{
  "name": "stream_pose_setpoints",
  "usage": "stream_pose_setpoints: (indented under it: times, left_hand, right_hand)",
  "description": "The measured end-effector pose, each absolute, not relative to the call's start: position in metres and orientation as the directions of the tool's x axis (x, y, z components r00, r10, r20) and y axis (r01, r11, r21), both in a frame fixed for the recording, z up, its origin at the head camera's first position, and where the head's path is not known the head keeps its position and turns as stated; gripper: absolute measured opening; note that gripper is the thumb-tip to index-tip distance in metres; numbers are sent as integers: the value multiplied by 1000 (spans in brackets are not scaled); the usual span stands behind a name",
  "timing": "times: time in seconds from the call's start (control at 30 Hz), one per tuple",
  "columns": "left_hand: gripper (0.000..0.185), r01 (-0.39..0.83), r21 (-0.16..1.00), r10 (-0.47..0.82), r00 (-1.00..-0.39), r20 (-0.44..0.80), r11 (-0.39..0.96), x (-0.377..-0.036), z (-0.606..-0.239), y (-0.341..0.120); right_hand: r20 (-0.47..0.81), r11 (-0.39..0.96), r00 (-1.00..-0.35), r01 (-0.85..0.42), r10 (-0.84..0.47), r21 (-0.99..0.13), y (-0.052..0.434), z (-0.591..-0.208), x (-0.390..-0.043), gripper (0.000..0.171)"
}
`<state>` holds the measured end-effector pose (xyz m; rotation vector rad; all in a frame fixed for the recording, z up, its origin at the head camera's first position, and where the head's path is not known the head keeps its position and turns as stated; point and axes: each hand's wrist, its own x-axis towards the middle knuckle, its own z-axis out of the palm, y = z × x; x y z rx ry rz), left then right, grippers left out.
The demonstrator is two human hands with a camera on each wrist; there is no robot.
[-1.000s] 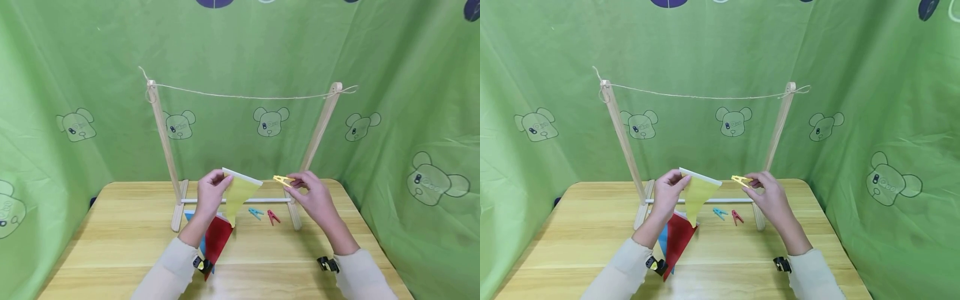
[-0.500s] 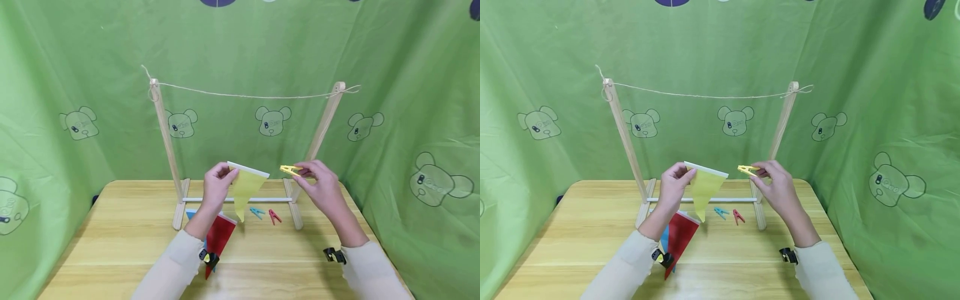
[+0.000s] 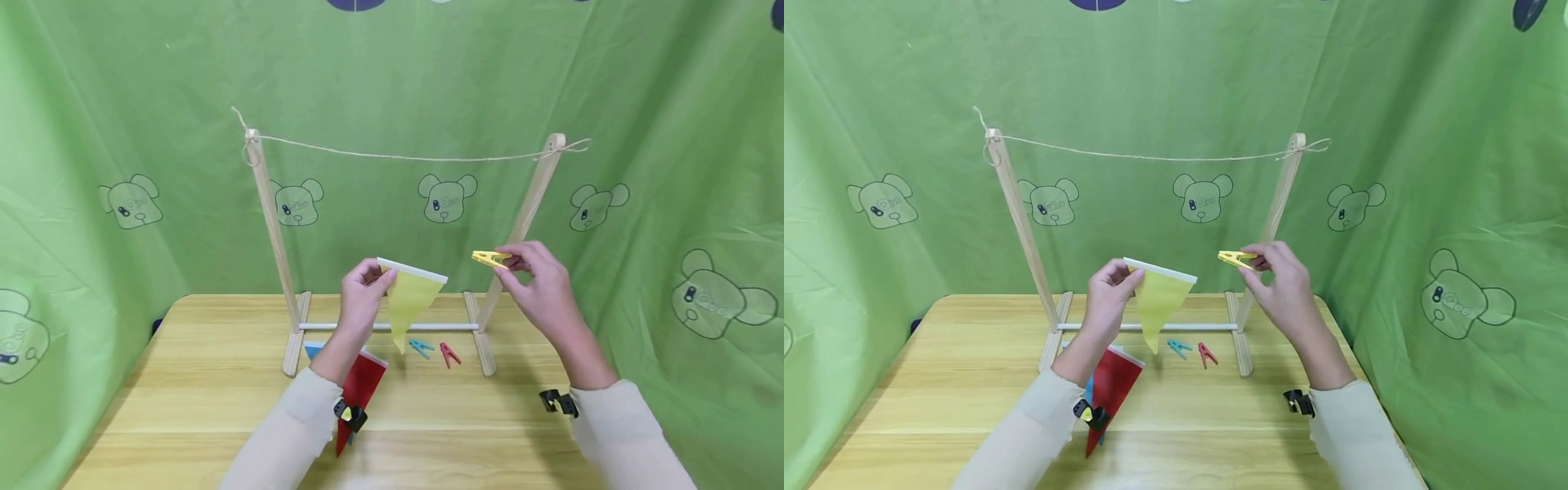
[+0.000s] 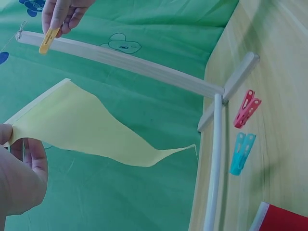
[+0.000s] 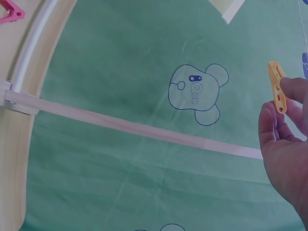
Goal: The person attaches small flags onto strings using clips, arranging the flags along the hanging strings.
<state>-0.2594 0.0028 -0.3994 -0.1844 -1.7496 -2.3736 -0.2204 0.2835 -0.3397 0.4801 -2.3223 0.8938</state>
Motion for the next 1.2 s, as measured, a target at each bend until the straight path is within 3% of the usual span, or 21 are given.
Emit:
stream_pose_setpoints:
  times: [0.43,1.2]
  left_hand:
    - [9,214,927,-62,-977,205,-308,-264,-387,16]
    - [9,192,925,-41,-981,189,-327,-269,-361,41]
  right_hand:
    - [629,739,-771,-480,-98,-473,289,-322,-226,32]
    - [699,775,-705,-506,-119,-379,295,-280,-229,34]
